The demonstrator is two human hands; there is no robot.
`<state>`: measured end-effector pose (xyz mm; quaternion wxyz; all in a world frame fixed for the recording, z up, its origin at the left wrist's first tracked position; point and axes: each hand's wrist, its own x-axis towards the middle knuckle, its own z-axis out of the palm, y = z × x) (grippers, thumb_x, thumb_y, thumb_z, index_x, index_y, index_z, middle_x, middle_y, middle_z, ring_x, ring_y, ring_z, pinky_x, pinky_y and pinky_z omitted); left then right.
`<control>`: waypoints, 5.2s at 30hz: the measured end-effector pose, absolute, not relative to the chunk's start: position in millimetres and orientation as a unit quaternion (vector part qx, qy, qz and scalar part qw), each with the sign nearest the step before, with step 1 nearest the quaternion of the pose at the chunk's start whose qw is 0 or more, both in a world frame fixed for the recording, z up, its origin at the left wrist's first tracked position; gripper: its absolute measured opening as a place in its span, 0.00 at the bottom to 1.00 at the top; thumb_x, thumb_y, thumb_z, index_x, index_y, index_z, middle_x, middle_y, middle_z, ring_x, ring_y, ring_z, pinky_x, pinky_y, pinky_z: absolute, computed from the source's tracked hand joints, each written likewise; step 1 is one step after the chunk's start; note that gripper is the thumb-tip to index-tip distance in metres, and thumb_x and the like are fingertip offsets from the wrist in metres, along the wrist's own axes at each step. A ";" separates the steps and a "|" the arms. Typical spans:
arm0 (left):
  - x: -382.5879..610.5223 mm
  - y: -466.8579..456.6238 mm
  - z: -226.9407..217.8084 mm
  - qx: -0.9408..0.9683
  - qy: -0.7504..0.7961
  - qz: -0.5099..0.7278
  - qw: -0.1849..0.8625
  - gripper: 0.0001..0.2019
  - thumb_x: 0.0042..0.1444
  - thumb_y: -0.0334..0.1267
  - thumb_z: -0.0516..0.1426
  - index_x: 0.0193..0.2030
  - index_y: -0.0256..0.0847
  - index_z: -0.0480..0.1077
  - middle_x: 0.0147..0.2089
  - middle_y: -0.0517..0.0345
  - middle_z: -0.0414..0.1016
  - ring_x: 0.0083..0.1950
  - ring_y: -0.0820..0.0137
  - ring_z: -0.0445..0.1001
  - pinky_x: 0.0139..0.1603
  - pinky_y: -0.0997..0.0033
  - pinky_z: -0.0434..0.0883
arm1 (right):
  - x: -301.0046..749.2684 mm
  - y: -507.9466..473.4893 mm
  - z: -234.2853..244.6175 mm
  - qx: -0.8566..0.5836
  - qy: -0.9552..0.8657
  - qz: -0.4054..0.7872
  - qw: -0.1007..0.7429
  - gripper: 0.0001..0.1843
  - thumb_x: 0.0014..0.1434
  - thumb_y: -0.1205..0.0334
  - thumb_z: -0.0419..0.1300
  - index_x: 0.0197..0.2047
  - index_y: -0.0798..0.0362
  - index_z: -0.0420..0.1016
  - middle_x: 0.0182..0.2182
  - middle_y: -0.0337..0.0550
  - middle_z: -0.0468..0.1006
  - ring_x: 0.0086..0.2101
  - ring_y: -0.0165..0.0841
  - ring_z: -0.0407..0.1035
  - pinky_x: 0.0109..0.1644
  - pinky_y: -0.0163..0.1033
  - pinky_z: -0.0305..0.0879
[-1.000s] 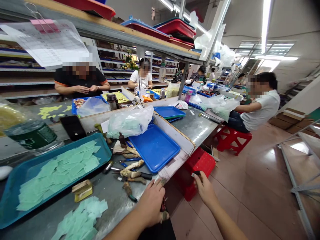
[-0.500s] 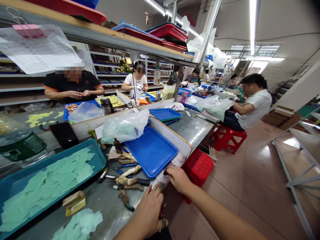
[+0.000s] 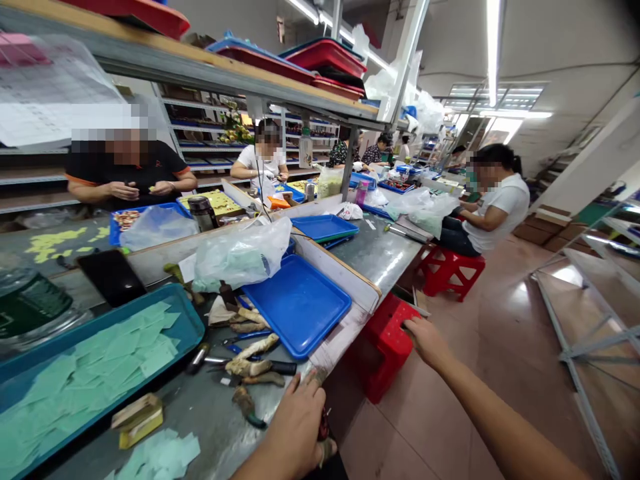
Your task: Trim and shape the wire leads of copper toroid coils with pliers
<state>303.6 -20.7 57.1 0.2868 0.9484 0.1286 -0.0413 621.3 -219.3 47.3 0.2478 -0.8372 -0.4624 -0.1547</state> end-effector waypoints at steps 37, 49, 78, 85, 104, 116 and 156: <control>132.1 -20.6 148.0 0.891 0.279 0.216 0.286 0.16 0.52 0.43 0.67 0.44 0.45 0.68 0.40 0.60 0.77 0.41 0.63 0.74 0.42 0.62 0.67 | 301.0 -130.6 141.1 -0.508 -0.721 -0.019 0.470 0.13 0.65 0.79 0.58 0.48 0.53 0.75 0.42 0.49 0.81 0.37 0.36 0.73 0.38 0.42 0.71; 126.7 -23.9 150.7 0.894 0.317 0.179 0.263 0.18 0.45 0.31 0.62 0.44 0.45 0.68 0.39 0.59 0.77 0.42 0.60 0.72 0.45 0.60 0.65 | 291.6 -124.8 156.7 -0.510 -0.756 -0.096 0.399 0.13 0.62 0.80 0.55 0.38 0.52 0.73 0.37 0.47 0.80 0.31 0.36 0.68 0.34 0.42 0.66; 121.9 -26.7 163.5 0.879 0.380 0.125 0.260 0.15 0.47 0.31 0.59 0.42 0.45 0.66 0.37 0.58 0.77 0.42 0.57 0.73 0.44 0.60 0.65 | 293.1 -111.8 151.8 -0.537 -0.682 0.171 0.466 0.04 0.71 0.60 0.60 0.47 0.49 0.75 0.44 0.44 0.78 0.42 0.35 0.72 0.45 0.40 0.70; 120.1 -26.9 161.1 0.884 0.352 0.168 0.257 0.12 0.50 0.31 0.59 0.42 0.45 0.67 0.38 0.58 0.78 0.41 0.58 0.74 0.44 0.60 0.65 | 279.0 -103.5 141.5 -0.432 -0.444 0.555 0.556 0.17 0.69 0.49 0.63 0.54 0.49 0.71 0.53 0.46 0.78 0.51 0.38 0.74 0.57 0.44 0.71; 117.1 -32.6 151.5 0.895 0.358 0.149 0.220 0.12 0.49 0.27 0.55 0.40 0.43 0.66 0.37 0.55 0.77 0.40 0.56 0.73 0.43 0.59 0.66 | 264.3 -106.4 128.3 -0.459 -0.390 0.558 0.571 0.14 0.67 0.52 0.66 0.49 0.50 0.70 0.42 0.40 0.77 0.43 0.32 0.71 0.55 0.42 0.66; 86.6 -23.8 135.8 0.875 0.384 0.189 0.227 0.13 0.49 0.27 0.57 0.42 0.43 0.68 0.38 0.56 0.78 0.41 0.58 0.74 0.44 0.59 0.69 | 235.1 -95.5 126.6 -0.450 -0.387 0.571 0.567 0.14 0.66 0.54 0.67 0.48 0.52 0.72 0.44 0.42 0.81 0.45 0.34 0.75 0.49 0.38 0.70; 4.6 -42.4 133.6 0.769 0.423 0.198 0.437 0.23 0.49 0.52 0.70 0.45 0.43 0.70 0.41 0.60 0.74 0.43 0.65 0.72 0.43 0.68 0.67 | 244.1 -94.3 160.2 -0.517 -0.698 0.460 0.184 0.03 0.63 0.64 0.59 0.41 0.50 0.68 0.43 0.42 0.71 0.44 0.37 0.67 0.50 0.41 0.63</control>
